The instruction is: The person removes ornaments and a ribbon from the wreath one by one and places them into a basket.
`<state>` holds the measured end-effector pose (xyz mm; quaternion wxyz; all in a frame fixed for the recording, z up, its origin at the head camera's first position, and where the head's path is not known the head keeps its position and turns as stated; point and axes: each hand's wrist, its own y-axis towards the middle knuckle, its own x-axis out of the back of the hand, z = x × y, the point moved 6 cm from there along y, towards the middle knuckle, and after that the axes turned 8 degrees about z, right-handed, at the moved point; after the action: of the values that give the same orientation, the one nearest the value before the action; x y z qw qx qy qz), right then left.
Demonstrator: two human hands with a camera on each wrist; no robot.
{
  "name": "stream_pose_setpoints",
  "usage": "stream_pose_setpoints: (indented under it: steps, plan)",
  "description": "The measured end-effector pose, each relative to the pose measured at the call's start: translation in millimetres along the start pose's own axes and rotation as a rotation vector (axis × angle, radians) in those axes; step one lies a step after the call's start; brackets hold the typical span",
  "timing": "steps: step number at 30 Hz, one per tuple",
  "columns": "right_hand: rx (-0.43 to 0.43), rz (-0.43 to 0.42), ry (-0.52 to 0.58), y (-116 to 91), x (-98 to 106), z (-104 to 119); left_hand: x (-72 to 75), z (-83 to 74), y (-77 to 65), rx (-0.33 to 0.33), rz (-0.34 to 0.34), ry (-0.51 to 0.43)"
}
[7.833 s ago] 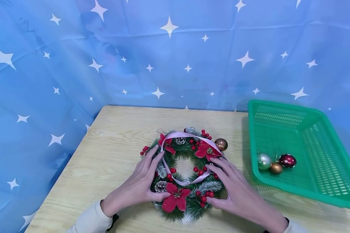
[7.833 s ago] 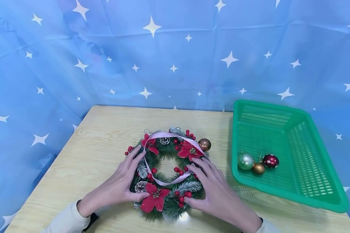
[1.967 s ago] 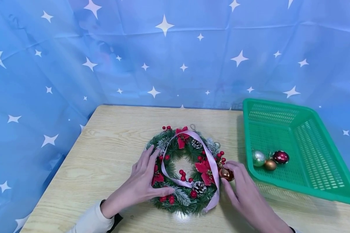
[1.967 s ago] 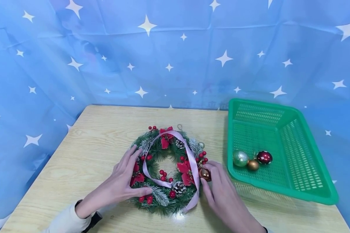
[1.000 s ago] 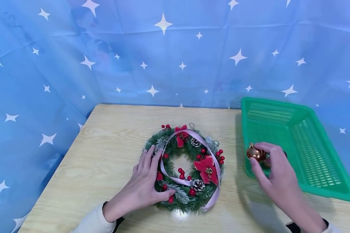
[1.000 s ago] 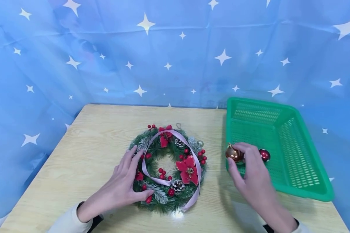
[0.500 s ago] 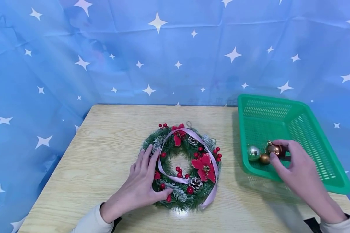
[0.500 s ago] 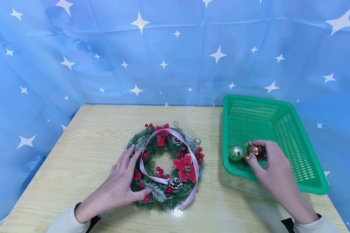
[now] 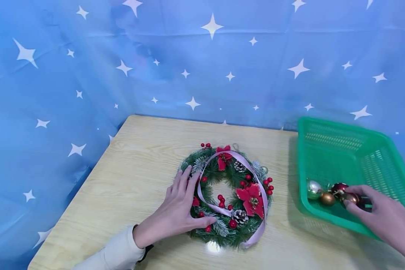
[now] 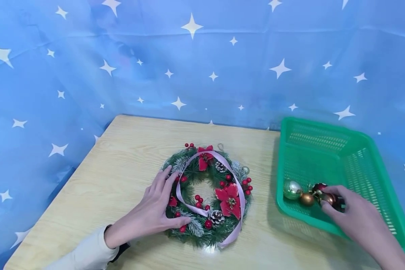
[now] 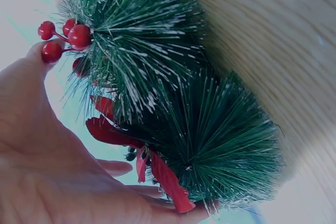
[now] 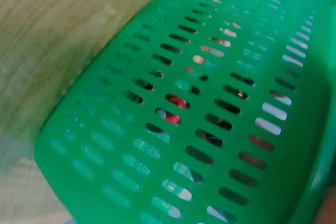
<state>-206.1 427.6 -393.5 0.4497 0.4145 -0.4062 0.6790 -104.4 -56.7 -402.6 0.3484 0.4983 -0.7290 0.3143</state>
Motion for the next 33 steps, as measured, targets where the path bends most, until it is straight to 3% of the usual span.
stream_pose_setpoints:
  steps: [8, 20, 27, 33]
  plan:
    - [-0.025, 0.188, 0.000, 6, -10, -13, 0.7, -3.4, 0.1, 0.012, -0.002, 0.002]
    - [0.004, 0.307, 0.020, 13, -13, -12, 3.3, -0.9, 0.4, 0.032, 0.048, 0.011]
    - [0.060, 0.343, 0.049, 18, -10, -9, 4.1, -5.3, -0.5, 0.040, 0.016, 0.004]
    - [0.031, 0.372, 0.045, 14, -7, -11, -1.8, -12.6, 1.0, 0.030, 0.002, -0.014]
